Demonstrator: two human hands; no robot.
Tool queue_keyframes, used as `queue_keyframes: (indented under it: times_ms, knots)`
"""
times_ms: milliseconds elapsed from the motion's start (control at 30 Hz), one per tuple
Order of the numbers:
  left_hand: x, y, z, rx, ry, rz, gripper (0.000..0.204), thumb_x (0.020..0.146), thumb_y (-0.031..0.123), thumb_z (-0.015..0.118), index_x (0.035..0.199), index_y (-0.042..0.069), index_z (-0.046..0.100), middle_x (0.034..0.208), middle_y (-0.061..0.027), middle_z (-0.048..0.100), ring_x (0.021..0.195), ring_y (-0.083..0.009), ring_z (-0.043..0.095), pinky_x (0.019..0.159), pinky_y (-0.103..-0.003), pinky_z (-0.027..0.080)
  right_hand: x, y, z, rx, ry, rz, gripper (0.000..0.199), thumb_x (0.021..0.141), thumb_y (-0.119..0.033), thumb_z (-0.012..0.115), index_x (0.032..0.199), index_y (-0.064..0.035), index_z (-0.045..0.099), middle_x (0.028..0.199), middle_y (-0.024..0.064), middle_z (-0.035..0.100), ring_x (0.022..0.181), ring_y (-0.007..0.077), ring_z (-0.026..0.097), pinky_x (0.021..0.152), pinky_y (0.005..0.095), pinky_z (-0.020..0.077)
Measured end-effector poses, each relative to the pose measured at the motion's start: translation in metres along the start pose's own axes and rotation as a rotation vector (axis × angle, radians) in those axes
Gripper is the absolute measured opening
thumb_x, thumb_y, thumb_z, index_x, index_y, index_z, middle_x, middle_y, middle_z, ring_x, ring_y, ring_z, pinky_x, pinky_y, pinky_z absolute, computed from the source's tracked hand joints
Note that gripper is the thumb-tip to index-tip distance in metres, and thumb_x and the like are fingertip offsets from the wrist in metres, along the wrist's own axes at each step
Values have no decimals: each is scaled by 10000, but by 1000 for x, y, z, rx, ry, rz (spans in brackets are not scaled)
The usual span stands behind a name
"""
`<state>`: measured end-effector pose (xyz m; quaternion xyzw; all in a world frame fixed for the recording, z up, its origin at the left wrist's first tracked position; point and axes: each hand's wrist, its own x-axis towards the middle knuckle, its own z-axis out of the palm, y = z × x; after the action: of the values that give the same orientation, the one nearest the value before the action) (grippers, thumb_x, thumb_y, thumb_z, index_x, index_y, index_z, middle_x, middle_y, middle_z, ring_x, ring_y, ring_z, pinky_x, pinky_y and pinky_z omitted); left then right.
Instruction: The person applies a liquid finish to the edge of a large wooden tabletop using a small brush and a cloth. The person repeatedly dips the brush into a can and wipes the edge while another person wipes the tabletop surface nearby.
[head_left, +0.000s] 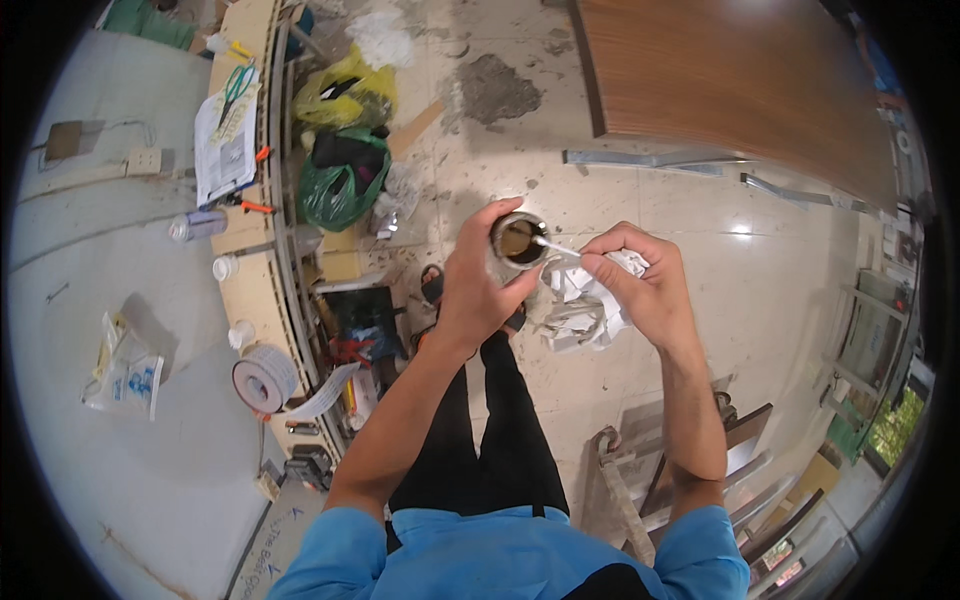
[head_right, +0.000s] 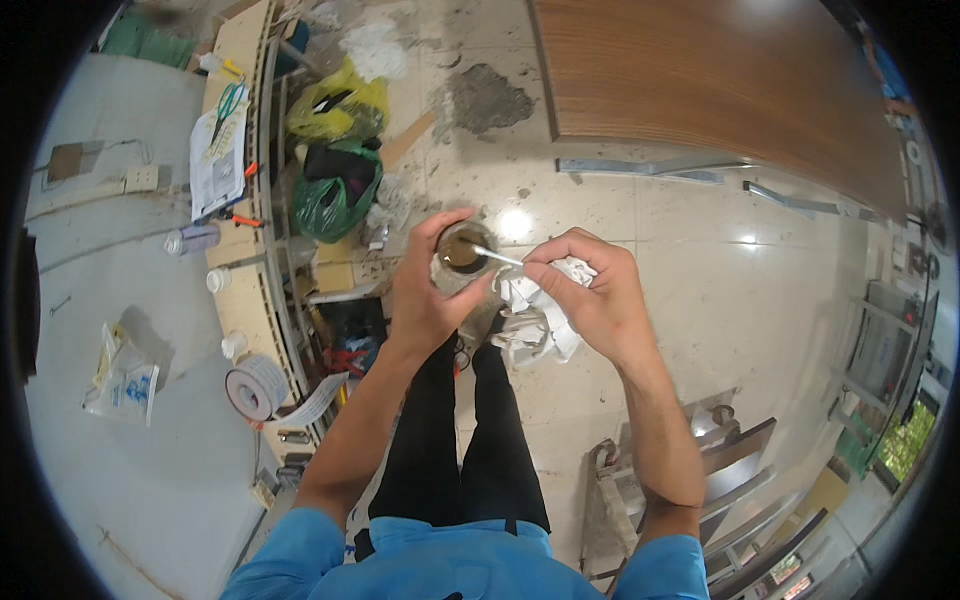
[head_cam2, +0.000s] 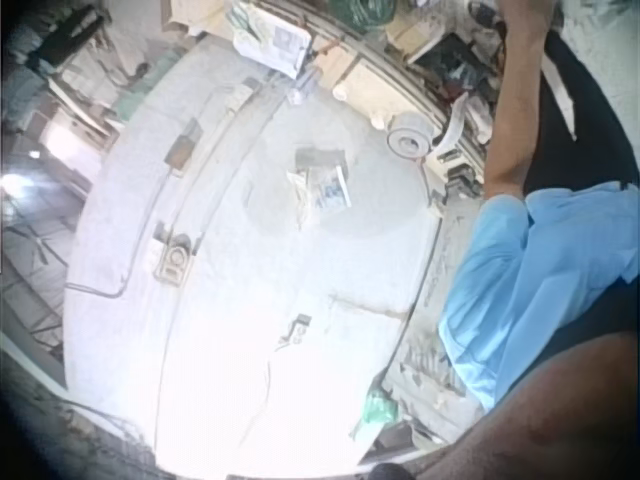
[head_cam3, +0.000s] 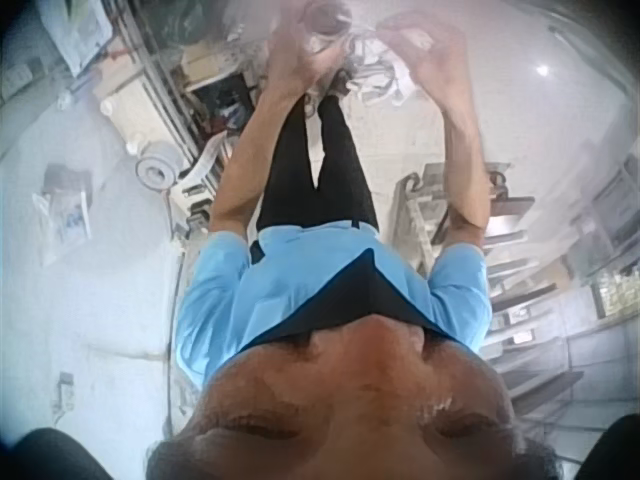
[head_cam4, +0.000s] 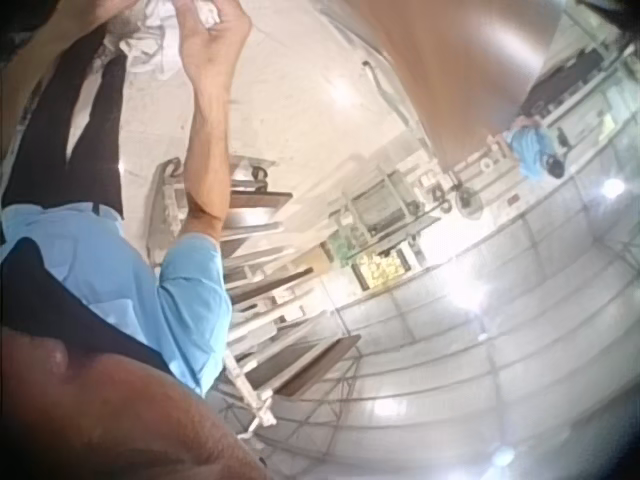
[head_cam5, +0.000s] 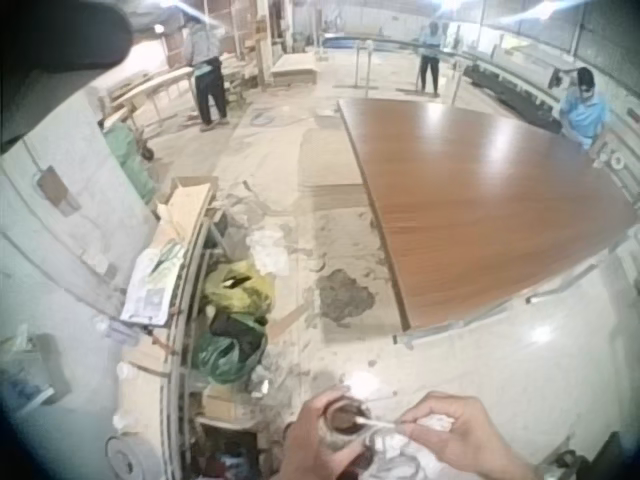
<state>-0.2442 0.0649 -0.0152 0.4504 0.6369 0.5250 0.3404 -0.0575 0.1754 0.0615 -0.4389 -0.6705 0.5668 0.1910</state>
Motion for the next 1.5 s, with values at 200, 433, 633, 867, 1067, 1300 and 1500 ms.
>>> queue_keyframes:
  times_ms: [200,433,633,867,1067,1300,1500]
  knots:
    - [-1,3,-5,15,7,-7,693,800,-54,848,1397,15,502,1457,-156,607,1329,-243,620,1124,-355,495,23,18,-19,-277,552,-264,85,922,-20,782,998,8,756,902,74,711,834,184,666,760,310,508]
    - [-9,0,-4,15,-8,-39,683,805,-63,836,1395,11,500,1449,-160,607,1315,-238,629,1114,-352,513,47,26,-20,-479,597,-430,76,908,-7,775,980,-13,752,908,111,701,807,256,670,734,349,521]
    - [-11,-2,-3,-23,-18,-50,690,798,-78,830,1397,10,499,1458,-162,602,1318,-227,623,1119,-347,511,51,27,-18,-525,598,-426,76,905,-12,779,974,-21,748,913,106,701,811,268,675,725,369,526]
    - [-11,-4,-4,-11,-14,-53,681,798,-77,831,1390,11,505,1455,-164,608,1313,-230,628,1111,-347,521,51,32,-20,-536,581,-405,68,907,-13,774,968,-23,744,919,114,700,812,280,674,727,375,526]
    - [-11,-2,-3,-16,-23,-94,665,804,-72,828,1383,10,513,1454,-164,609,1309,-231,630,1113,-347,522,50,35,-22,-481,632,-429,72,906,-20,778,971,-23,748,912,116,699,814,282,676,732,367,524]
    - [-11,-4,-5,-6,-18,-79,660,810,-64,827,1384,1,509,1449,-167,606,1316,-236,622,1120,-349,511,50,41,-22,-471,687,-405,61,911,-23,778,961,-13,744,899,114,700,804,280,671,733,363,518]
    - [-12,-5,-4,-8,-22,-86,664,806,-54,831,1383,0,507,1446,-168,606,1312,-238,620,1120,-352,506,49,49,-25,-463,710,-364,57,923,-29,773,968,-12,743,906,113,706,822,260,676,746,357,520]
